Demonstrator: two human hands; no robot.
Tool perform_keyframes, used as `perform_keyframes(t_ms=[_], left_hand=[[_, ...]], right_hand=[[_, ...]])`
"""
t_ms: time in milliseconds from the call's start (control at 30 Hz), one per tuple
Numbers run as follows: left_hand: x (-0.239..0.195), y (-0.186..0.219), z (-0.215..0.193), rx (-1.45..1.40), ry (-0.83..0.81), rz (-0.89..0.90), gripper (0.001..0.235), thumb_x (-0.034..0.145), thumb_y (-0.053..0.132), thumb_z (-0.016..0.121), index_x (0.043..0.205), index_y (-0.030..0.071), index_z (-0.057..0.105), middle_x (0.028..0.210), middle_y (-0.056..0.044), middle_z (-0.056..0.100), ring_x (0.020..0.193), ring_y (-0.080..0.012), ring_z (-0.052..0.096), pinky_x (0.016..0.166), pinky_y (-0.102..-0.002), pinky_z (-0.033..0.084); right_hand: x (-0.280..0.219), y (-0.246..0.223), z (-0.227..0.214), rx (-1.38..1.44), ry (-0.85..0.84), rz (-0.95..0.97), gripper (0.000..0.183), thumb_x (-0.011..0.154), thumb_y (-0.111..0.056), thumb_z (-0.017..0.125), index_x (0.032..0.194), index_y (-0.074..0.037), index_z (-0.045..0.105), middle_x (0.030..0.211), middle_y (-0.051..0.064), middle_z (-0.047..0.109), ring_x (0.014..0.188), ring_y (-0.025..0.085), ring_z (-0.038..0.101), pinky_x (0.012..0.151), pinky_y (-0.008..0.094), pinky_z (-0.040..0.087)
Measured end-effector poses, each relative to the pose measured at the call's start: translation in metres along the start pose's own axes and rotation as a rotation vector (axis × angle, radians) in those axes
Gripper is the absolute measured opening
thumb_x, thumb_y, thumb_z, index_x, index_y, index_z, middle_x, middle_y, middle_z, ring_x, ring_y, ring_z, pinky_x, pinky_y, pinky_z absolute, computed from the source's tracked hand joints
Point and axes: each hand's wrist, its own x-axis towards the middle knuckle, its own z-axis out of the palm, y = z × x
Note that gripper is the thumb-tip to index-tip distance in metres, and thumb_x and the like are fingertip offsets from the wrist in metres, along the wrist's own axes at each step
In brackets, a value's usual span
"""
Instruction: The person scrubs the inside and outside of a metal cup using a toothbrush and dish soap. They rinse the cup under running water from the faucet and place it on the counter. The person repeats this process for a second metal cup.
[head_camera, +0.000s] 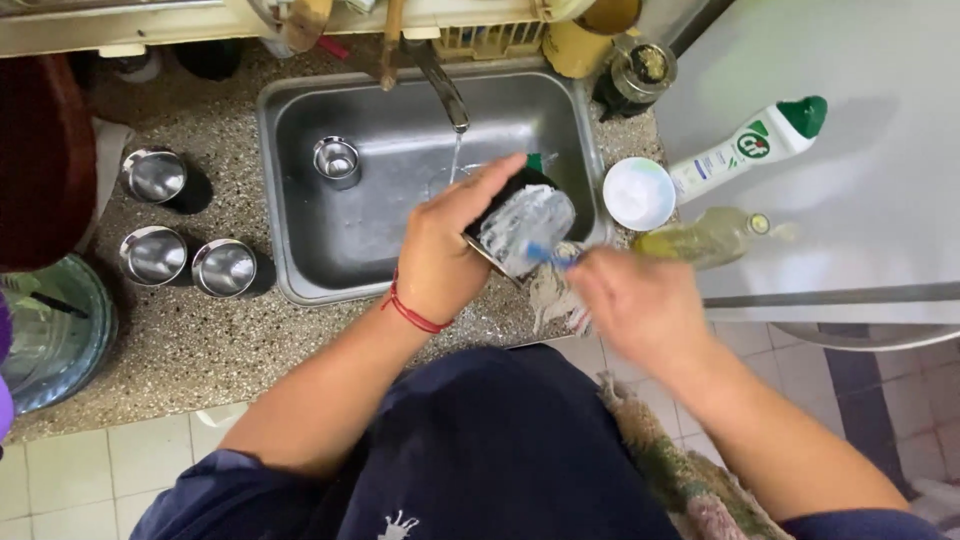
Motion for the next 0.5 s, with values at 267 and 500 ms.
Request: perform_keyframes(t_ms=[267,500], left_hand=[[-0.004,0.005,0.002,-0.063,-0.055,-0.081,0.048,0.084,0.006,0.079,0.129,0.017,0.067,0.116,-0.014,0.073,0.113,-0.0378,0.067,0.099,-0.047,0.053],[-0.003,0.009,-0.001,-0.08,-0.048,-0.121,0.051,0.083,0.005,0.08,0.13,0.016,0.065,0.114,-0.017,0.073,0.113,-0.0383,0.067,0.099,-0.048,0.053]], right_hand=[[-0.001,-0.004,-0.013,-0.017,0.009,0.017,0.032,0.1,-0.037,0.052,0.075,-0.018,0.06,0.051,0.007,0.056,0.055,0.032,0.064,0.049,0.04,0.052],[-0.002,0.001,-0.007,-0.163,0.013,-0.006,0.035,0.102,-0.027,0.052,0.072,-0.01,0.059,0.05,0.014,0.056,0.053,0.037,0.063,0.047,0.047,0.05]])
